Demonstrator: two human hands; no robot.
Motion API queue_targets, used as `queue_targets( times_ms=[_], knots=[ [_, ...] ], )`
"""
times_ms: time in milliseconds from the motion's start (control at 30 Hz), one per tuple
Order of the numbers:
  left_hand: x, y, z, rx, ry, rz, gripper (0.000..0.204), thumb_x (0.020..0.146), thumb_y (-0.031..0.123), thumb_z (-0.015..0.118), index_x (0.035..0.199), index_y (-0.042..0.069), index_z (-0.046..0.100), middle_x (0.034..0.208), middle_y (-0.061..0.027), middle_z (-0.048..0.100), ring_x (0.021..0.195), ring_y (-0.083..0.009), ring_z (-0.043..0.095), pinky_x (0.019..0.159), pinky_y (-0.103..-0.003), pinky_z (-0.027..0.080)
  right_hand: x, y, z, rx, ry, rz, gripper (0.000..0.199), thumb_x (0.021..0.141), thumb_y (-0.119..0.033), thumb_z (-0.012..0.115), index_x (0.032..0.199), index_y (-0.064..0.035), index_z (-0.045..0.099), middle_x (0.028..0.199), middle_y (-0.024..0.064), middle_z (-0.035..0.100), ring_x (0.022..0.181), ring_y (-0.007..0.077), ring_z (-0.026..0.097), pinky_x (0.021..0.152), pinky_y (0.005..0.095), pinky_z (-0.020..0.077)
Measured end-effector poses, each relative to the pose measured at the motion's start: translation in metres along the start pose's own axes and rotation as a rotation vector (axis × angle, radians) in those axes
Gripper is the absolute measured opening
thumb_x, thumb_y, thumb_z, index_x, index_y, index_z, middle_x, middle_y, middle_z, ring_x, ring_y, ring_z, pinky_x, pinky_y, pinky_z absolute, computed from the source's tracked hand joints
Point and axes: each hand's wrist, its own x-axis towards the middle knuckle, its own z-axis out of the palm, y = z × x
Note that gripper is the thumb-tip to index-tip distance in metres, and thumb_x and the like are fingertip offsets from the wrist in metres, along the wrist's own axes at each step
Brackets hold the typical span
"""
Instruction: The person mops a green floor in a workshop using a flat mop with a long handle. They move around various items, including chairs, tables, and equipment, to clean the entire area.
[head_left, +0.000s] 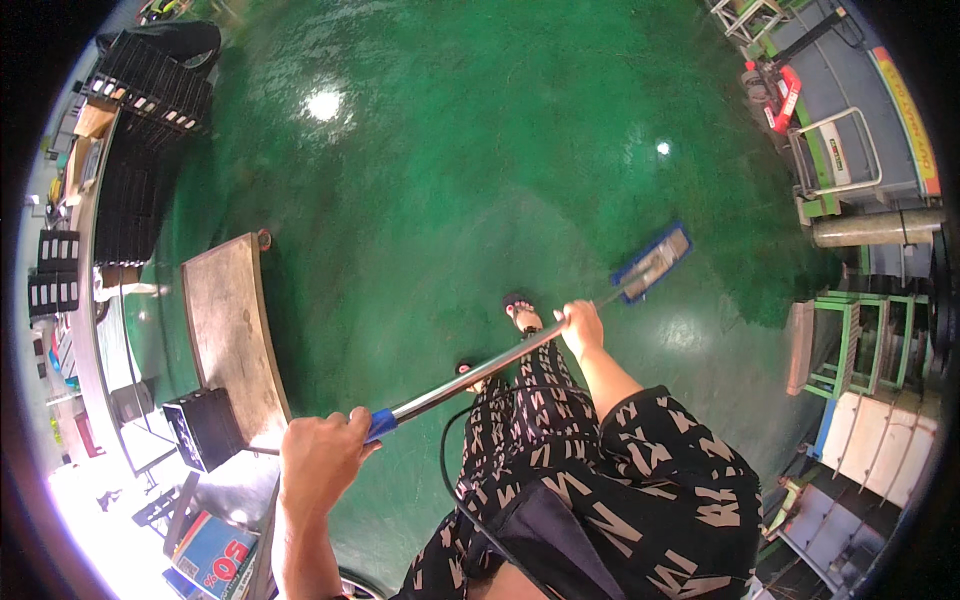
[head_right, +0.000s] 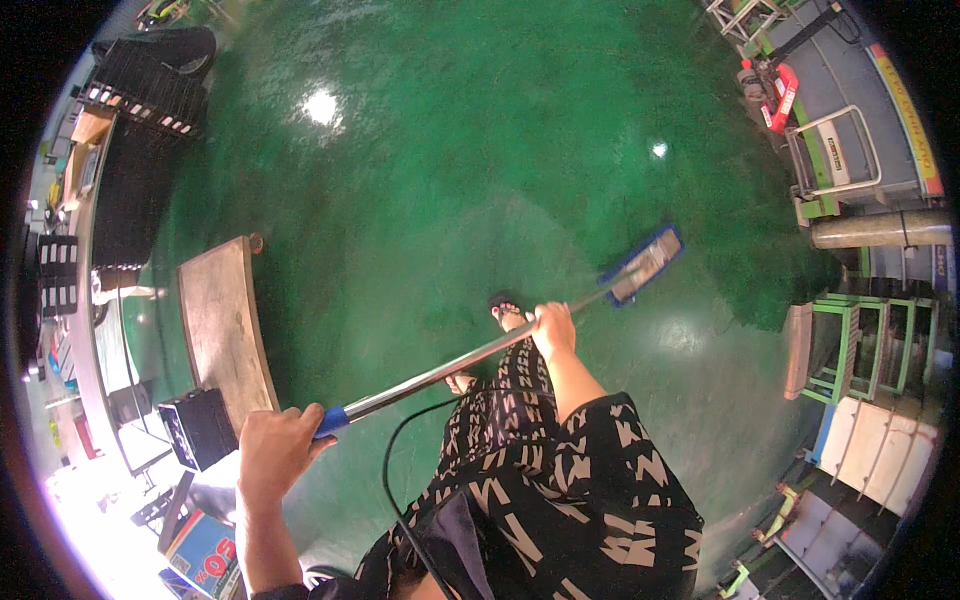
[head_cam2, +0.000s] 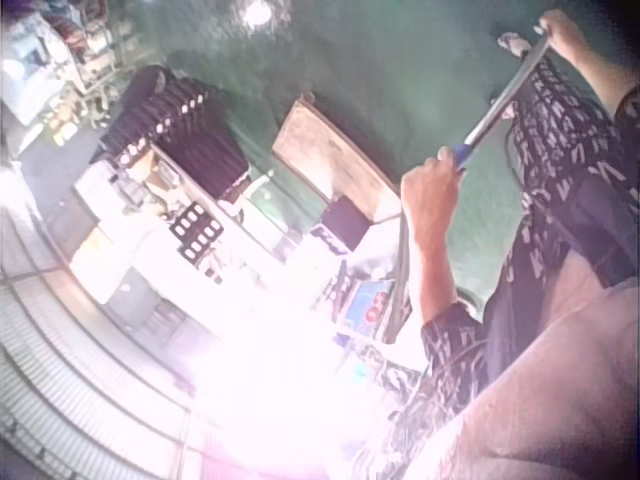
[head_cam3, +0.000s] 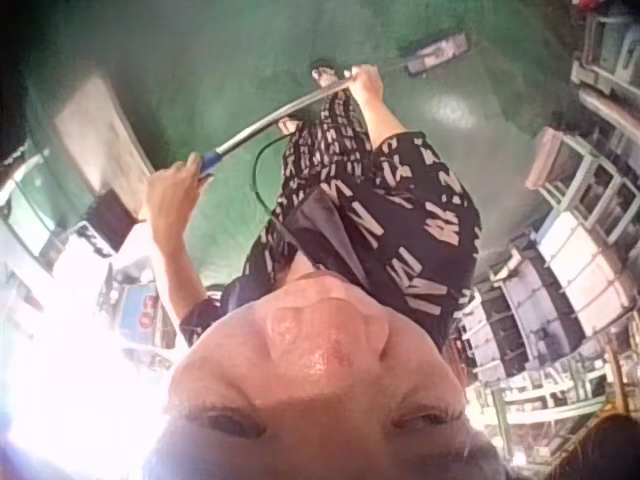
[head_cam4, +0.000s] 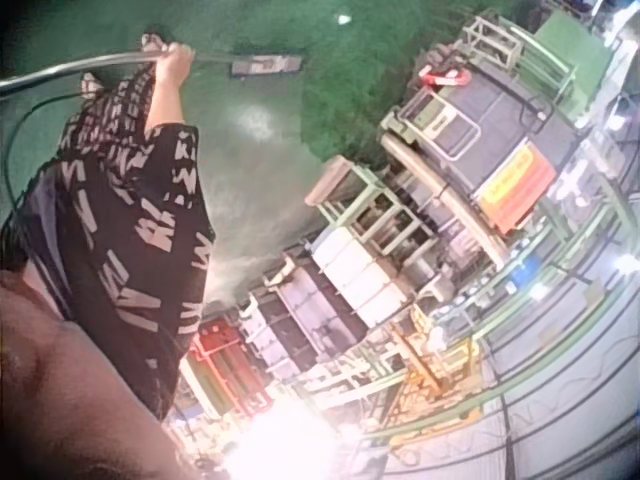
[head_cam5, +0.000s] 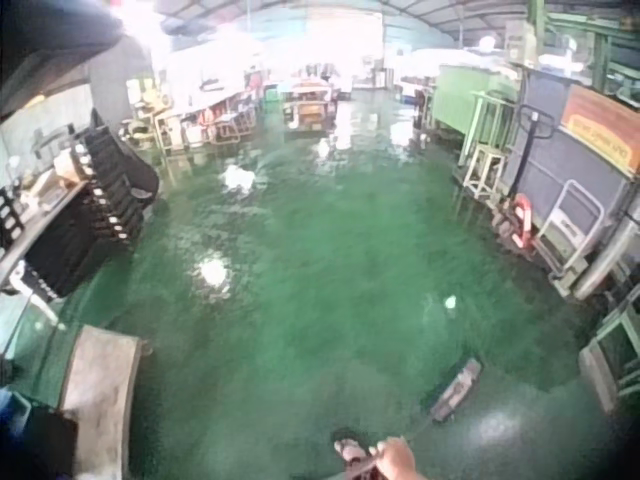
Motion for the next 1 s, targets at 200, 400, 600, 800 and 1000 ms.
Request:
queue_targets(
  times_ms=[200,400,600,800,1000],
  knots=[
    [0.086,0.028,-0.043,0.147,0.140,0.036,0.033,0.070,0.041,0.072,0.079,0.013,0.057,0.064,-0.0038,0.059,0.060,-0.0236,0.062,0.055,-0.037,0.047,0.023,0.047,-0.029,-0.130,0.002,0.272,0.027,0.081,-0.031,0.066,0.071,-0.0071,0.061,0.100,0.0170,0.062,0.106,0.0392,0.053,0.098,0.0486,0.0375],
    [0.112,0.036,-0.094,0.194,0.252,0.081,0.028,0.071,0.034,0.072,0.074,0.013,0.054,0.058,-0.0026,0.054,0.055,-0.0205,0.060,0.052,-0.035,0.043,0.051,0.068,-0.036,-0.064,0.049,0.250,0.020,0.081,-0.031,0.066,0.079,-0.0108,0.066,0.121,0.0210,0.057,0.121,0.0448,0.045,0.100,0.0559,0.0339],
    [0.052,0.012,-0.091,0.064,0.157,-0.092,0.031,0.069,0.037,0.073,0.074,0.011,0.057,0.061,-0.0046,0.058,0.057,-0.0236,0.061,0.052,-0.037,0.045,0.063,-0.003,-0.034,-0.016,0.008,0.114,0.018,0.075,-0.029,0.071,0.073,-0.0116,0.066,0.106,0.0123,0.065,0.108,0.0399,0.054,0.094,0.0531,0.0392],
    [-0.102,-0.027,-0.030,-0.082,0.161,-0.410,0.035,0.062,0.038,0.078,0.072,0.010,0.059,0.060,-0.0091,0.061,0.056,-0.0291,0.061,0.054,-0.040,0.044,0.039,-0.132,0.012,0.038,-0.219,-0.352,0.022,0.082,-0.032,0.064,0.079,-0.0102,0.063,0.090,0.0107,0.065,0.103,0.0308,0.057,0.107,0.0515,0.0288],
    [-0.303,-0.020,0.062,-0.414,0.101,-0.864,0.032,0.061,0.026,0.080,0.076,0.005,0.060,0.065,-0.0152,0.061,0.063,-0.0358,0.058,0.059,-0.043,0.043,-0.085,-0.279,0.137,0.224,-0.240,-0.657,0.014,0.080,-0.024,0.065,0.077,-0.0107,0.060,0.079,0.0089,0.059,0.092,0.0266,0.059,0.109,0.0539,0.0266]
  ],
)
